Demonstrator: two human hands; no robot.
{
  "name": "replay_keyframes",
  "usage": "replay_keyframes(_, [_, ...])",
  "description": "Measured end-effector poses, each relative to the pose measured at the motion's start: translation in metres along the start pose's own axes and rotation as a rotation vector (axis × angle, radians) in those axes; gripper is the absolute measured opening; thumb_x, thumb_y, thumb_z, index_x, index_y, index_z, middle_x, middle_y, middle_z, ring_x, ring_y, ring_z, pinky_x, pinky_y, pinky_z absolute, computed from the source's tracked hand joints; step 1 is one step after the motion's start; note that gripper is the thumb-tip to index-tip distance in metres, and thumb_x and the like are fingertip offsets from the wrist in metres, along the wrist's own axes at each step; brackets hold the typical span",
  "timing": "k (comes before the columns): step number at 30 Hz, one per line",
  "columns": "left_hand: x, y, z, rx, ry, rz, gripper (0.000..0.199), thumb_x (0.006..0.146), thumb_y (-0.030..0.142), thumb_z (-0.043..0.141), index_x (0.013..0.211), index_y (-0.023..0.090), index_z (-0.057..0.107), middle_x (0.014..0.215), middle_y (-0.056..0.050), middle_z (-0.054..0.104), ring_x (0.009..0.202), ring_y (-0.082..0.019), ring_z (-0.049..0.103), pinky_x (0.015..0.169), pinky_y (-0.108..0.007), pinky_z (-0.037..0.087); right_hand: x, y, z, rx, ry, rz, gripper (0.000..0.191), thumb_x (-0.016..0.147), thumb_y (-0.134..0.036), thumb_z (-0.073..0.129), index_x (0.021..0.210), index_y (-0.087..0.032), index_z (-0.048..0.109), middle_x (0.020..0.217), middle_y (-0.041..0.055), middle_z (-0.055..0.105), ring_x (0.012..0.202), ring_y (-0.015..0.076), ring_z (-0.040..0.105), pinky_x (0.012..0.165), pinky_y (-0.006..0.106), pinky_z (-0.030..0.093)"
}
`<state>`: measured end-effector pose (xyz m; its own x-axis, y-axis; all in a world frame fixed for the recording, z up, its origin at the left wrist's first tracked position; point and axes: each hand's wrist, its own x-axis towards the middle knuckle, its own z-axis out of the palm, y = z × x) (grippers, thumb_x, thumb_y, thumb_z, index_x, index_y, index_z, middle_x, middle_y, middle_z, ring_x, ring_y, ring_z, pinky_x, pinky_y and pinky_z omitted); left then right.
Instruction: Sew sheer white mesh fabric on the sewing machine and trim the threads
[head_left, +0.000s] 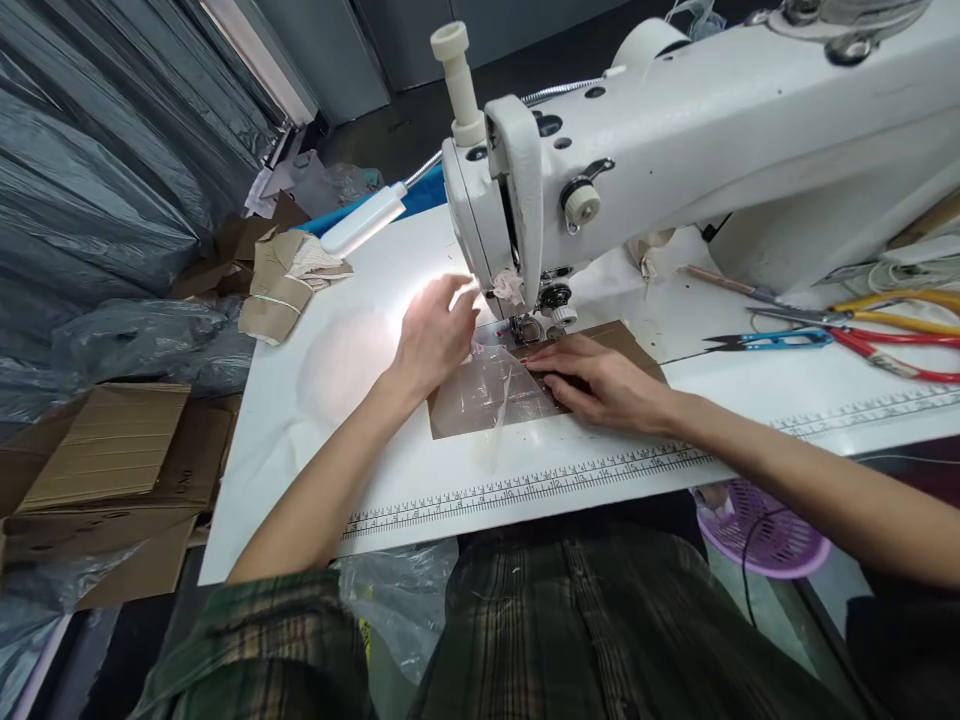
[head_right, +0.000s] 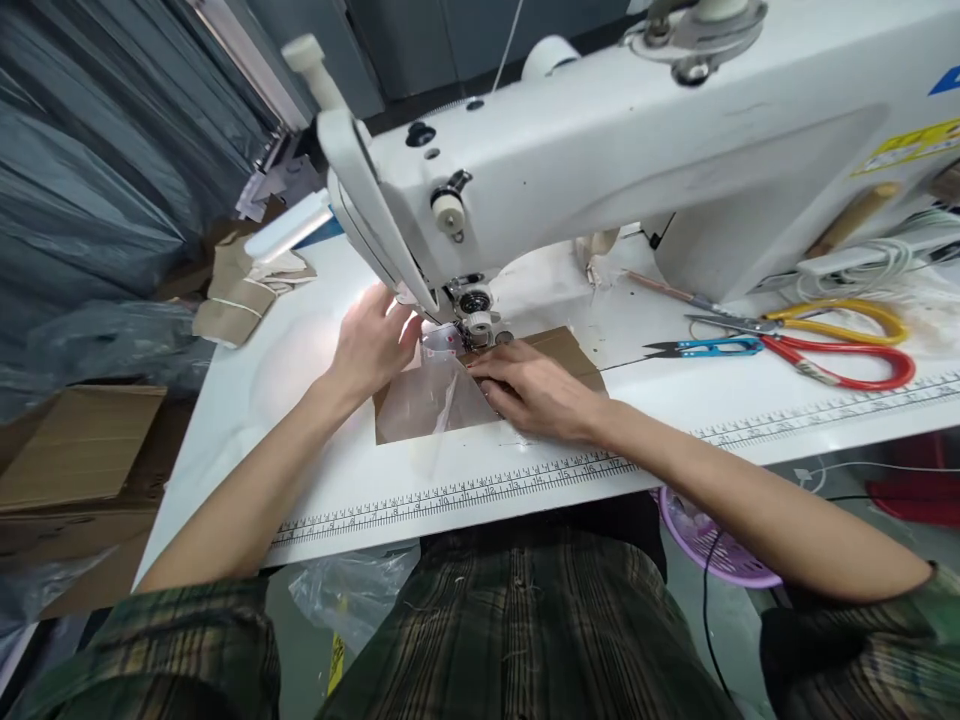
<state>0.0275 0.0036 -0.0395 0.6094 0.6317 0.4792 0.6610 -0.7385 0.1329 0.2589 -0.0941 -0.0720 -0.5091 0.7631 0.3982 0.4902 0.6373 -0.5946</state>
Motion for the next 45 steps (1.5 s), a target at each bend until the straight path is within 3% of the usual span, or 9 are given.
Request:
replay_keyframes(3, [-0.044,0.03,-0.021,-0.028,0.058,0.461,0.009,0.092,0.02,0.057,0.101,0.019,0.06,0.093,-0.006,0.071,0.082,-0.019,0.066,0.069,-0.033,0.055,0.005,0.007,-0.007,-0.021,-0.068,-0.084,0.031,0.094,-0.017,0.047,0.114,-0.018,0.071,0.115,0.0107,0.071,0.111,0.0254,0.061,0.1,0.045,0.051])
replay_keyframes(6, [-0.073,0.052,-0.027,-0.115,-0.172,0.632,0.016,0.095,0.026,0.057,0.106,0.015,0.06,0.105,-0.01,0.072,0.088,-0.02,0.068,0.073,-0.035,0.059,0.011,0.013,-0.002,-0.09,-0.163,-0.19,0.033,0.093,-0.016,0.048,0.116,-0.015,0.071,0.118,0.0113,0.071,0.113,0.027,0.058,0.101,0.048,0.048])
replay_keyframes(13, [-0.069,0.032,-0.002,-0.195,-0.033,0.32,0.012,0.099,0.015,0.045,0.096,0.014,0.057,0.078,-0.006,0.069,0.064,-0.015,0.066,0.056,-0.028,0.054,0.028,0.022,0.002,-0.128,-0.174,-0.146,0.037,0.09,-0.017,0.051,0.123,-0.016,0.069,0.124,0.0113,0.069,0.116,0.0291,0.058,0.102,0.051,0.047])
replay_keyframes(20, [-0.065,0.035,0.002,-0.229,-0.032,0.291,0.009,0.093,0.024,0.061,0.098,0.018,0.066,0.089,-0.005,0.072,0.078,-0.016,0.069,0.068,-0.031,0.058,0.017,0.03,-0.005,0.255,0.057,0.255,0.027,0.085,-0.014,0.05,0.095,-0.019,0.074,0.099,0.0044,0.075,0.09,0.0181,0.069,0.085,0.032,0.055])
replay_keyframes(23, [-0.066,0.037,-0.002,-0.176,-0.016,0.254,0.011,0.094,0.024,0.059,0.088,0.02,0.069,0.094,-0.006,0.074,0.081,-0.017,0.069,0.069,-0.034,0.058,0.011,0.029,-0.002,0.227,0.082,0.198,0.025,0.083,-0.012,0.049,0.085,-0.02,0.072,0.09,0.0042,0.074,0.086,0.0182,0.068,0.082,0.032,0.055])
replay_keyframes(30, [-0.069,0.043,-0.003,-0.156,-0.113,0.397,0.018,0.095,0.012,0.053,0.095,0.017,0.07,0.114,-0.01,0.074,0.1,-0.021,0.071,0.085,-0.04,0.059,0.012,0.018,0.004,-0.068,-0.092,-0.096,0.032,0.088,-0.019,0.05,0.112,-0.021,0.071,0.11,0.0113,0.065,0.102,0.025,0.06,0.091,0.044,0.05])
replay_keyframes(35, [-0.069,0.042,0.0,-0.272,-0.185,0.309,0.015,0.095,0.023,0.058,0.098,0.019,0.071,0.108,-0.008,0.076,0.095,-0.02,0.073,0.083,-0.04,0.059,0.013,0.017,0.01,-0.207,-0.074,-0.07,0.027,0.091,-0.022,0.05,0.11,-0.019,0.069,0.11,0.0133,0.062,0.101,0.0267,0.057,0.091,0.046,0.05])
replay_keyframes(41, [-0.068,0.042,0.001,-0.258,-0.131,0.227,0.018,0.091,0.021,0.056,0.076,0.021,0.067,0.096,-0.002,0.079,0.085,-0.016,0.074,0.097,-0.045,0.056,0.007,0.019,0.006,-0.145,-0.093,-0.084,0.037,0.092,-0.022,0.047,0.122,-0.027,0.068,0.111,0.0089,0.061,0.104,0.0225,0.057,0.093,0.041,0.05])
replay_keyframes(45, [-0.069,0.045,0.002,-0.318,0.027,0.069,0.019,0.091,0.018,0.05,0.077,0.021,0.063,0.09,-0.003,0.078,0.084,-0.015,0.074,0.085,-0.037,0.062,0.006,0.017,0.005,-0.238,-0.133,-0.092,0.039,0.092,-0.024,0.047,0.123,-0.032,0.07,0.108,0.0077,0.061,0.105,0.0237,0.054,0.095,0.044,0.049])
